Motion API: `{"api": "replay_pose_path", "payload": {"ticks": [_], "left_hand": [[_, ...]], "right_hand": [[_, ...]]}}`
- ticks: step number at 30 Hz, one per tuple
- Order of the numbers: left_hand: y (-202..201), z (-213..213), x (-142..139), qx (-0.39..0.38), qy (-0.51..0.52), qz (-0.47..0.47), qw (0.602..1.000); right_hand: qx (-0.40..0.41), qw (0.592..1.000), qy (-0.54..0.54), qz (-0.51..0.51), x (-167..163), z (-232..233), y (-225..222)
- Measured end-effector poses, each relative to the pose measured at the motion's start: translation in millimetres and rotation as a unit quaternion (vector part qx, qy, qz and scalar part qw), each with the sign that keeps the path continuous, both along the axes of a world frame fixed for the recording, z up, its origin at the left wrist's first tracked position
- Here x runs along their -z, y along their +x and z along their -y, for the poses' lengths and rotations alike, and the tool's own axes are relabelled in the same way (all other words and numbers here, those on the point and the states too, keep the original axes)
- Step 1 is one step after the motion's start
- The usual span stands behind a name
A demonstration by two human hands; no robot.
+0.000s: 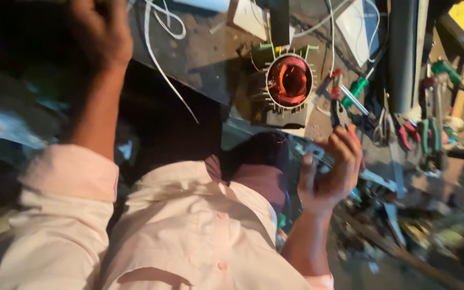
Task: The person sits at a cluttered workbench and prepares insulation material for an electric motor stator, cutting pieces from a sheet with scissors and fitting them around the copper-wound stator. They then trim a white wire with scissors and work on the stator windings by hand.
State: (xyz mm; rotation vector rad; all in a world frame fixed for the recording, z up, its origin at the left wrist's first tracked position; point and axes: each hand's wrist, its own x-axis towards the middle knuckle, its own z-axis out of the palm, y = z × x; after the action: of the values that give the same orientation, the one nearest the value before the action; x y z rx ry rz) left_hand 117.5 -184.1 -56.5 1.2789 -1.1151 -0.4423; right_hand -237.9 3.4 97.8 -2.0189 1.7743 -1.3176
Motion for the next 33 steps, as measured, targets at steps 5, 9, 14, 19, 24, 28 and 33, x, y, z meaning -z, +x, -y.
{"api": "replay_pose_path", "payload": {"ticks": [5,9,14,19,24,28,33], "left_hand": [[-11,-65,-50,0.239,0.117,-0.663,0.7],[-61,-122,-65,0.37,0.18,-0.651,0.637],[-109,-160,-76,0.423,0.219,-0.643,0.6],[-138,-183,-83,0.421,0.272,-0.55,0.668],[-146,-186,-79,0.489,0.262,-0.463,0.692],[-144,-179,-70,0.505,0.227,-0.293,0.78],[-120,-146,-67,0.411,0.176,-0.154,0.881]], "right_hand": [[-0.057,0.995,0.021,0.085,14,-20,19],[-0.109,0.992,0.044,0.044,9,-29,37],[-0.146,0.98,0.13,0.024,13,-23,61],[-0.169,0.911,0.308,0.217,26,-26,67],[-0.219,0.871,0.264,0.352,44,-34,53],[-0.251,0.883,0.202,0.342,58,-45,32],[-0.114,0.837,0.277,0.458,79,-45,16]]}}
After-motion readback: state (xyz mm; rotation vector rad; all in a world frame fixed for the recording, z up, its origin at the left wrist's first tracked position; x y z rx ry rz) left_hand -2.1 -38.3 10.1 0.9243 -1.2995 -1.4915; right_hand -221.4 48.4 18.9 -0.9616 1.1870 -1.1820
